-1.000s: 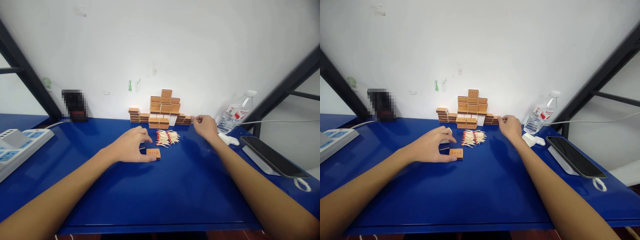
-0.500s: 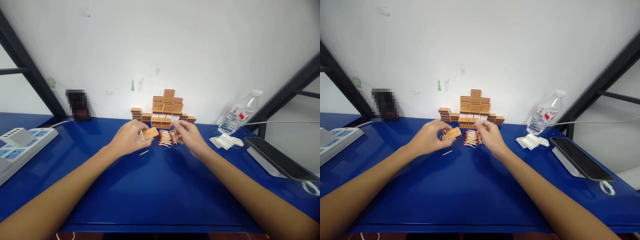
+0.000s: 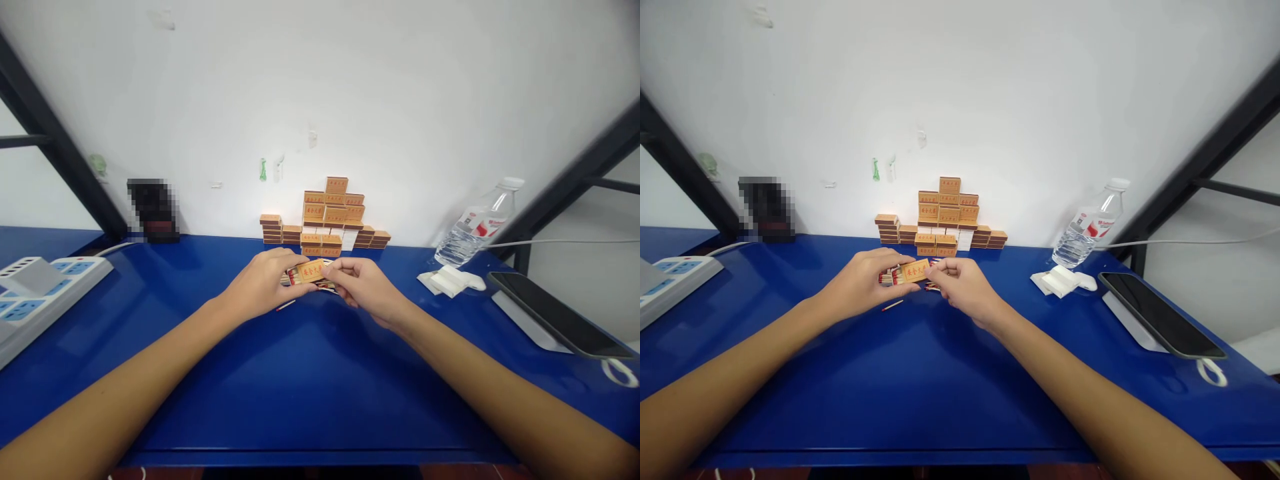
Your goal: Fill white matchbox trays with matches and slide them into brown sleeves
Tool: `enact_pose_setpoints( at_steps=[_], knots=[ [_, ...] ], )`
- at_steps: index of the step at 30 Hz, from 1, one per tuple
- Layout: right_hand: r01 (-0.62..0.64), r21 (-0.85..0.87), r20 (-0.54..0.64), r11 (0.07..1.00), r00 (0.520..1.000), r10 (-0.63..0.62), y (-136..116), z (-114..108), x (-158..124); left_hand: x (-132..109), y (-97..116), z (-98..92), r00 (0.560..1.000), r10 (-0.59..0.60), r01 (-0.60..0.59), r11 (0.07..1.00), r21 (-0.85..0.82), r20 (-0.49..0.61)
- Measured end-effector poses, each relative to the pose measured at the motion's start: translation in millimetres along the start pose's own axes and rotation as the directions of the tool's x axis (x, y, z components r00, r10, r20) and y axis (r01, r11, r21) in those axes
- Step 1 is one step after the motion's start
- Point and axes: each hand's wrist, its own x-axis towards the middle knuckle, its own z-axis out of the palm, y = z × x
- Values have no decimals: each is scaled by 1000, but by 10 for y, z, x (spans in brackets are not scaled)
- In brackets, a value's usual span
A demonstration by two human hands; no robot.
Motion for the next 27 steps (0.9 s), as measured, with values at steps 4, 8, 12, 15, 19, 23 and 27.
enact_pose_setpoints(
  at_steps=[4,8,12,15,19,23,27],
  knots=[
    [-6,80,-70,997,997,11,-16,-72,50,24,-11,-39,997,-71,71,996,-52,-12],
    [26,75,-111,997,994,-17,-14,-127,83,32,-24,-59,992,-114,113,993,-27,-53],
    [40,2,-63,999,997,-39,-3,-76,38,12,-29,-26,995,-80,82,996,33,-68],
    [18,49,-64,999,998,-15,-8,-70,34,1,-23,-12,992,-66,69,997,23,-111],
    [40,141,-153,989,988,-18,-30,-269,154,18,-35,-32,983,-127,124,992,-30,-134],
    [78,24,-433,997,899,-60,-56,-704,355,27,-41,-38,975,-195,193,981,-30,-106],
    [43,-47,-630,998,774,-64,-98,-1166,491,-5,43,4,991,-137,137,989,-54,9]
  ],
)
